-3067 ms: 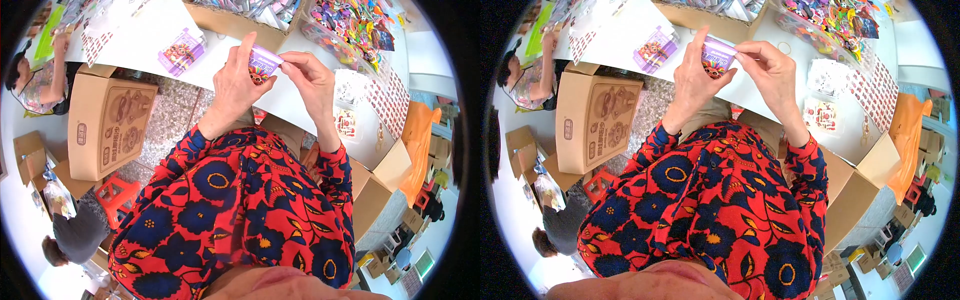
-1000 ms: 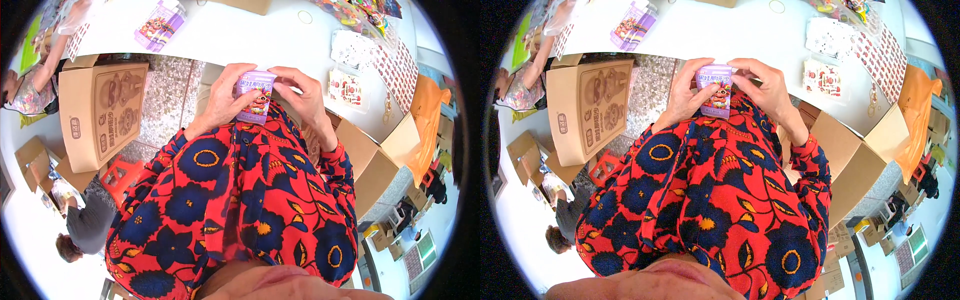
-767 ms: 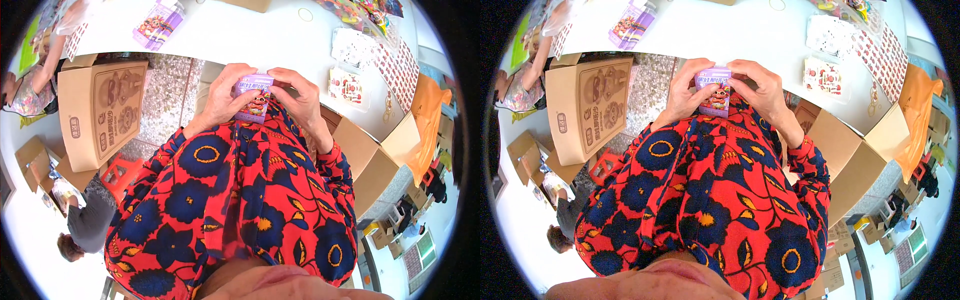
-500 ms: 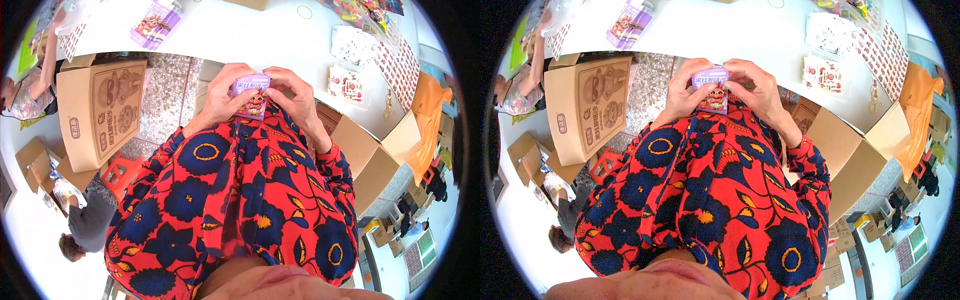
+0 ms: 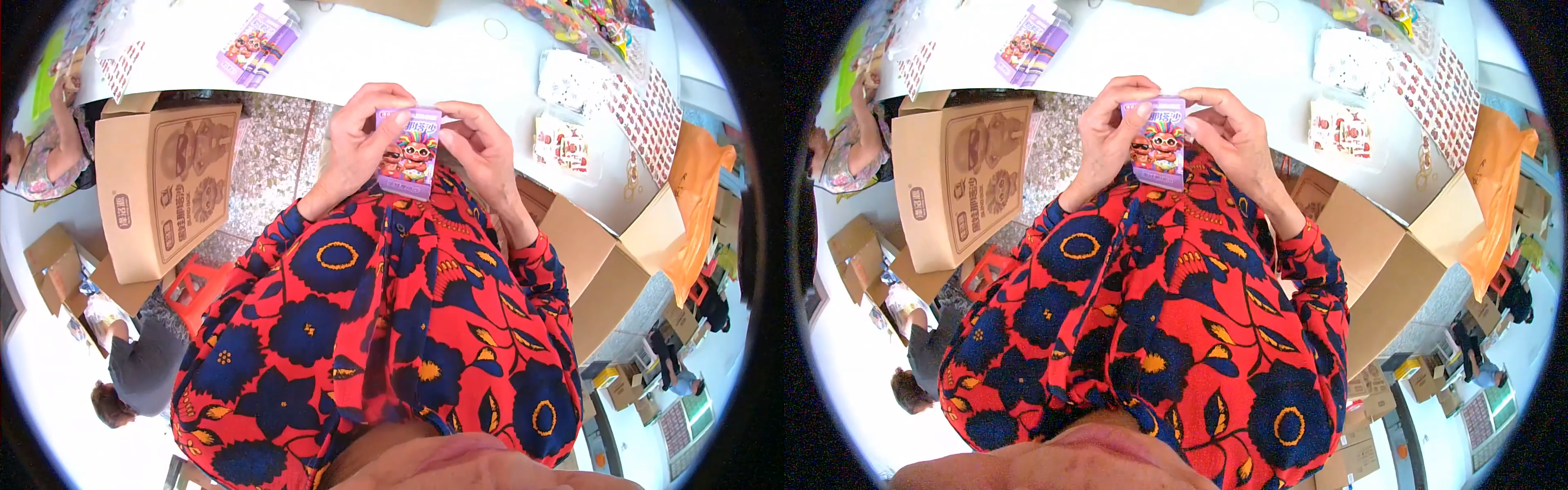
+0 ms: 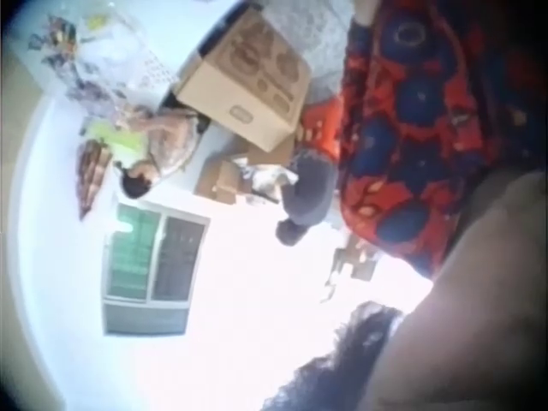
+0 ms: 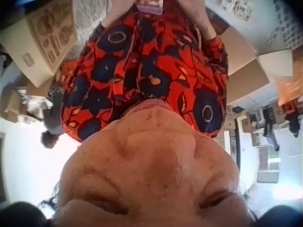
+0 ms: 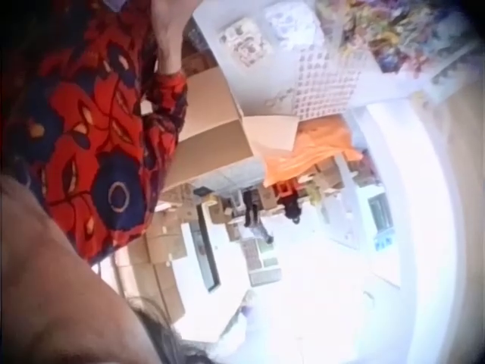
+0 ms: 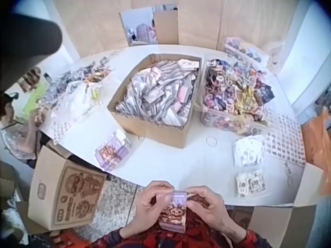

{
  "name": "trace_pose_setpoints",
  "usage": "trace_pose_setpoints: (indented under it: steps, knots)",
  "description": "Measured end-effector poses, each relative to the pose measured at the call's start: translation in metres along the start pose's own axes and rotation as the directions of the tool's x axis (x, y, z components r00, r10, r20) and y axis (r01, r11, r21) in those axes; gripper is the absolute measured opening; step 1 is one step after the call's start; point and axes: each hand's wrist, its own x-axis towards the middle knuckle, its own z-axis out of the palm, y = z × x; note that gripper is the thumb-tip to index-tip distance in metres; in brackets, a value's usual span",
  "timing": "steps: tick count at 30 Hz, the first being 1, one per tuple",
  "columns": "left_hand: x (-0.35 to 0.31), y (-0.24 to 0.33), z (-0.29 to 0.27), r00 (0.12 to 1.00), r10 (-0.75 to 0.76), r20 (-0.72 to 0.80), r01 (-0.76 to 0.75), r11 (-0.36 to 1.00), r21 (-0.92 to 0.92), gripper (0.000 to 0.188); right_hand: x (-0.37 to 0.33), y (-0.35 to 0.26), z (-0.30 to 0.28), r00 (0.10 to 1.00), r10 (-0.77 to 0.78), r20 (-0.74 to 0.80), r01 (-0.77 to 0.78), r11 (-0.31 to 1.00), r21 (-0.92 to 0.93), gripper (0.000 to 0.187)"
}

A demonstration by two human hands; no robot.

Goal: Packing small toy or product boxes into larger shipping cartons.

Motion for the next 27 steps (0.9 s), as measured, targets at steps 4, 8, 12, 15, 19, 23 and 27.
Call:
trace_pose_setpoints:
  steps: [4,8,12,15,19,23,27]
  knots:
    - [0.018,0.001,0.005,0.941,-0.321,-0.105,0.259,0.886,-0.384,0.013,0.016,-0.002,-0.004,0.893,-0.446,0.057,0.396,0.72,-0.57,0.048]
    - [0.022,-0.013,0.009,0.932,-0.363,-0.001,0.349,0.899,-0.265,0.013,0.022,-0.004,-0.01,0.745,-0.587,0.317,0.582,0.34,-0.739,0.049]
    - [0.031,0.007,-0.006,0.942,-0.209,0.263,0.248,0.961,-0.124,0.041,0.023,-0.015,-0.029,0.846,-0.497,0.191,0.469,0.527,-0.708,0.039]
    - [0.043,0.02,-0.021,0.895,0.003,0.445,0.04,0.995,-0.087,0.068,0.022,-0.03,-0.03,0.975,-0.22,-0.008,0.181,0.823,-0.538,0.035]
    - [0.05,0.03,-0.013,0.836,-0.074,0.544,0.08,0.997,0.012,0.075,0.028,-0.035,-0.021,0.959,-0.24,0.149,0.283,0.816,-0.504,0.029]
    - [0.047,0.025,0.0,0.839,-0.239,0.488,0.398,0.882,-0.252,0.058,0.033,-0.033,-0.022,0.965,-0.229,0.125,0.259,0.795,-0.549,0.034]
    - [0.043,0.015,0.008,0.866,-0.239,0.438,0.347,0.919,-0.185,0.041,0.032,-0.033,-0.026,0.989,-0.145,0.027,0.141,0.87,-0.473,0.036]
